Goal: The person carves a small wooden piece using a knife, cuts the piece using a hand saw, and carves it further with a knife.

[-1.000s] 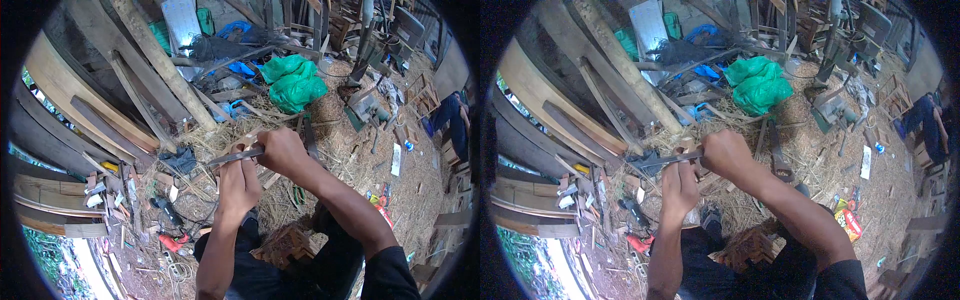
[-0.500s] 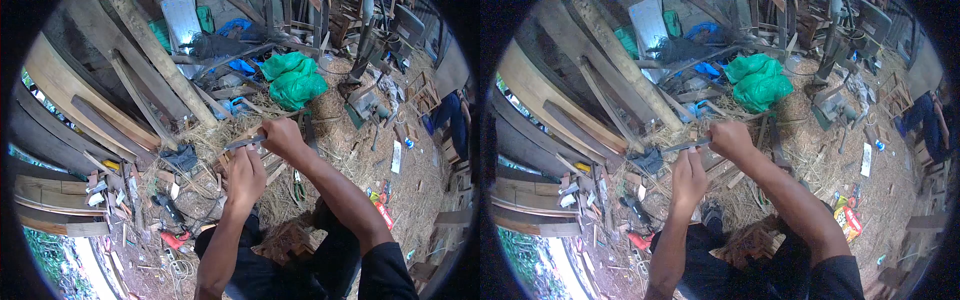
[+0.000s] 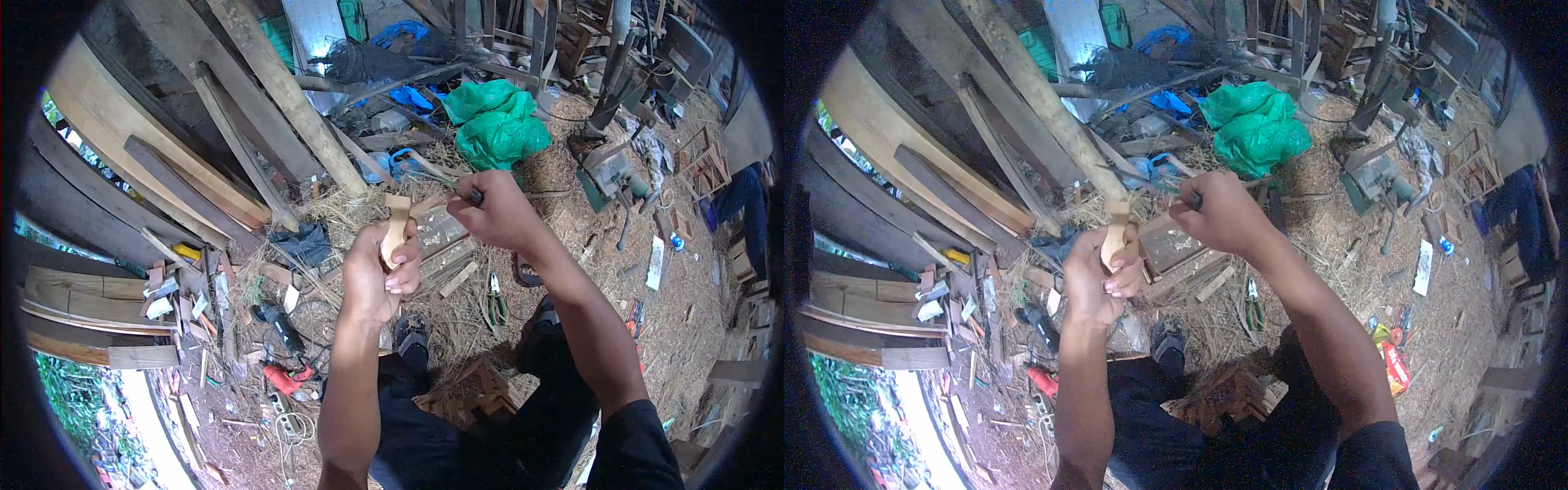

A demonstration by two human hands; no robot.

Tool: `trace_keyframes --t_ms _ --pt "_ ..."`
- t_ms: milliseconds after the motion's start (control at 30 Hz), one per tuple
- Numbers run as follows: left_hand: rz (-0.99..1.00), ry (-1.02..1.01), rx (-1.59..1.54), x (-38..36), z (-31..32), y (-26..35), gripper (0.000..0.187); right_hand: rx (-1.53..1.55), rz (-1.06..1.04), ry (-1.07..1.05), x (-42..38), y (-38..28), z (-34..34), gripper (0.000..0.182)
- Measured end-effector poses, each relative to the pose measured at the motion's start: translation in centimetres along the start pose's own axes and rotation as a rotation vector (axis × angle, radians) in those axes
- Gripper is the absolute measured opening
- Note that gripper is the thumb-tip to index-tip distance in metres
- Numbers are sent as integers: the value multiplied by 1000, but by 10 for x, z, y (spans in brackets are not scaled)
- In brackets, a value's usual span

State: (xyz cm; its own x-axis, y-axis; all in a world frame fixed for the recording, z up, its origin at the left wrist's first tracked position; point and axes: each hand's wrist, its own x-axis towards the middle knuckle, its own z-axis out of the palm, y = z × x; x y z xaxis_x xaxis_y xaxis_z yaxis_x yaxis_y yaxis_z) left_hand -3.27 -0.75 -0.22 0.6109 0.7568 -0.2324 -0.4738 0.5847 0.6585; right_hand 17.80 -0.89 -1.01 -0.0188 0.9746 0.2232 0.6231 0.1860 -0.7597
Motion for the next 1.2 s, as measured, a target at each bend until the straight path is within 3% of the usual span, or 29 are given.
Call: trace_keyframes --t_ms 400,1033,1100,1200 --pt "-97 -128 -111 -10 11 4 29 33 124 182 0 17 9 23" --pt "-148 -238 -228 -14 5 10 29 76 74 185 -1 11 17 21" --pt "-149 -245 -223 -16 4 10 30 67 21 199 -2 14 18 28" --pt "-147 -253 -199 -18 4 11 31 23 68 175 -2 11 15 21"
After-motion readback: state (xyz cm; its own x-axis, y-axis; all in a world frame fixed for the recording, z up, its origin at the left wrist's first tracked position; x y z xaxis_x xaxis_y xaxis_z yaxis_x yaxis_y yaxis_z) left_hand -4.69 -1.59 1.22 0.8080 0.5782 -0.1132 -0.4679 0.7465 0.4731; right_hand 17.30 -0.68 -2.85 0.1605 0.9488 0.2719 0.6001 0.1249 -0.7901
